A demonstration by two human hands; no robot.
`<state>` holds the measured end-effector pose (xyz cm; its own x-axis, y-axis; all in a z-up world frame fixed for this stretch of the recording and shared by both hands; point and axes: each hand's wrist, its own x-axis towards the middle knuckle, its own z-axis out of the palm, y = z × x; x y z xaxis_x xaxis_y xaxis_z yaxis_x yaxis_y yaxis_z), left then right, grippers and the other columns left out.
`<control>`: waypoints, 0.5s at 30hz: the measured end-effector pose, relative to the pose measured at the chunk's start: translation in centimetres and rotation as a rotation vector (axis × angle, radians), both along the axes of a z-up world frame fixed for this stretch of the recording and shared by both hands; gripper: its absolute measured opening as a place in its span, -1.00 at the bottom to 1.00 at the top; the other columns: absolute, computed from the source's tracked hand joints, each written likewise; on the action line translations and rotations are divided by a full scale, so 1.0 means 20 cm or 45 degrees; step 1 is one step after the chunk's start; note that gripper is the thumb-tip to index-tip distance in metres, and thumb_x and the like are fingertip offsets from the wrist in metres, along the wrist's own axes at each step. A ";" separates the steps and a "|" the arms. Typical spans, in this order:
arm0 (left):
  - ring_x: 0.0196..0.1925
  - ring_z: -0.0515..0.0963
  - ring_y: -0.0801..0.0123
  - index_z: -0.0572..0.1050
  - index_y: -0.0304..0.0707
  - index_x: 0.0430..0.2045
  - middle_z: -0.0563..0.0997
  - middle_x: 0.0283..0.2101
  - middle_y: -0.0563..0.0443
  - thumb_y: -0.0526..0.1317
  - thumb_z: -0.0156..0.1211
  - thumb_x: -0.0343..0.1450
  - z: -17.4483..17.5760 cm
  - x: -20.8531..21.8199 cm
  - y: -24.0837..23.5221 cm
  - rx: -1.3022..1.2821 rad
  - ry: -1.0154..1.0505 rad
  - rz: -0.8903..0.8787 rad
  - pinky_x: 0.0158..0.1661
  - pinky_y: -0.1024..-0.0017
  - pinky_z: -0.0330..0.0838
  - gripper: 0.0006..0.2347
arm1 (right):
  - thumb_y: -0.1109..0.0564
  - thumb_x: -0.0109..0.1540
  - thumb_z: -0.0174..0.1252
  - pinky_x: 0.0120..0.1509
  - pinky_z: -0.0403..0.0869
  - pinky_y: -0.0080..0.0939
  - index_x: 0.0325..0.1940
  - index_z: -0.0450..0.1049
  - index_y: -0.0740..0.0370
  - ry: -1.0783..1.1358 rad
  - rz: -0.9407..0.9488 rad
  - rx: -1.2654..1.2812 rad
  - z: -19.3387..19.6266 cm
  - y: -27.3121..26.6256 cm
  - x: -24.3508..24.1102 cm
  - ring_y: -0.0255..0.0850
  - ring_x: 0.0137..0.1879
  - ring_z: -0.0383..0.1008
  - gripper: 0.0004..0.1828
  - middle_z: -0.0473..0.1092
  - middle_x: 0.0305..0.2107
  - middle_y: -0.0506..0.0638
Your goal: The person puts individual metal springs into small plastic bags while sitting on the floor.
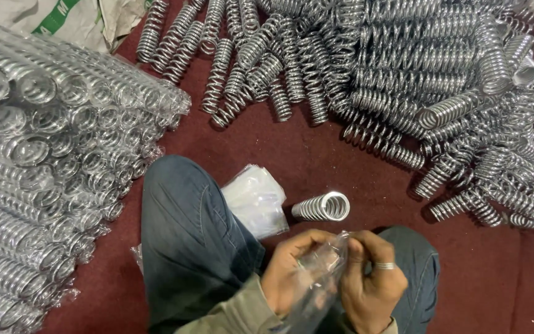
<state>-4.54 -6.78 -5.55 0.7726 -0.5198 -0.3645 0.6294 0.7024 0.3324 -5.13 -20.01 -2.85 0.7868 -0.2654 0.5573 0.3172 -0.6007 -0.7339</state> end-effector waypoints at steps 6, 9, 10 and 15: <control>-0.31 0.53 0.61 0.44 -0.18 -0.29 0.63 -0.32 0.09 -0.16 0.17 0.50 -0.16 0.00 -0.01 0.484 -0.466 0.108 -0.24 0.57 0.41 -0.88 | 0.11 0.43 -0.02 -0.11 0.33 -0.31 -0.30 0.41 0.18 0.556 0.077 0.405 -0.02 -0.09 -0.05 -0.33 -0.27 0.32 -0.76 0.32 -0.47 -0.11; -0.32 0.59 0.33 0.52 -0.39 -0.43 0.59 -0.39 -0.13 -0.10 0.07 0.55 -0.22 0.07 0.09 0.127 -0.426 -0.311 -0.15 0.43 0.48 -0.71 | 0.14 0.40 0.03 -0.40 0.23 -0.24 -0.11 0.40 0.34 0.823 0.252 1.396 -0.08 -0.16 -0.05 -0.30 -0.49 0.09 -0.82 0.03 -0.60 -0.11; -0.25 0.58 0.38 0.49 -0.31 -0.45 0.59 -0.35 -0.07 -0.08 -0.02 0.57 -0.19 0.10 0.12 0.368 -0.547 -0.212 -0.09 0.47 0.45 -0.70 | 0.08 0.42 0.03 -0.28 0.25 -0.21 -0.23 0.40 0.28 0.905 0.256 1.141 -0.05 -0.15 -0.04 -0.27 -0.41 0.16 -0.78 0.13 -0.54 -0.09; -0.06 0.53 0.53 0.48 -0.24 -0.03 0.58 -0.08 0.10 0.25 0.05 0.39 -0.17 0.05 0.09 0.590 -0.717 -0.285 -0.03 0.54 0.43 -0.46 | -0.03 0.41 0.01 -0.11 0.39 -0.22 -0.35 0.46 0.19 0.984 0.252 0.551 -0.02 -0.12 -0.03 -0.28 -0.29 0.41 -0.66 0.40 -0.48 -0.06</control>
<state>-3.55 -5.00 -8.99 0.8006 -0.5757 -0.1661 0.3888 0.2881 0.8751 -5.78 -22.49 -3.21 0.9536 -0.1493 -0.2615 -0.2890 -0.2101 -0.9340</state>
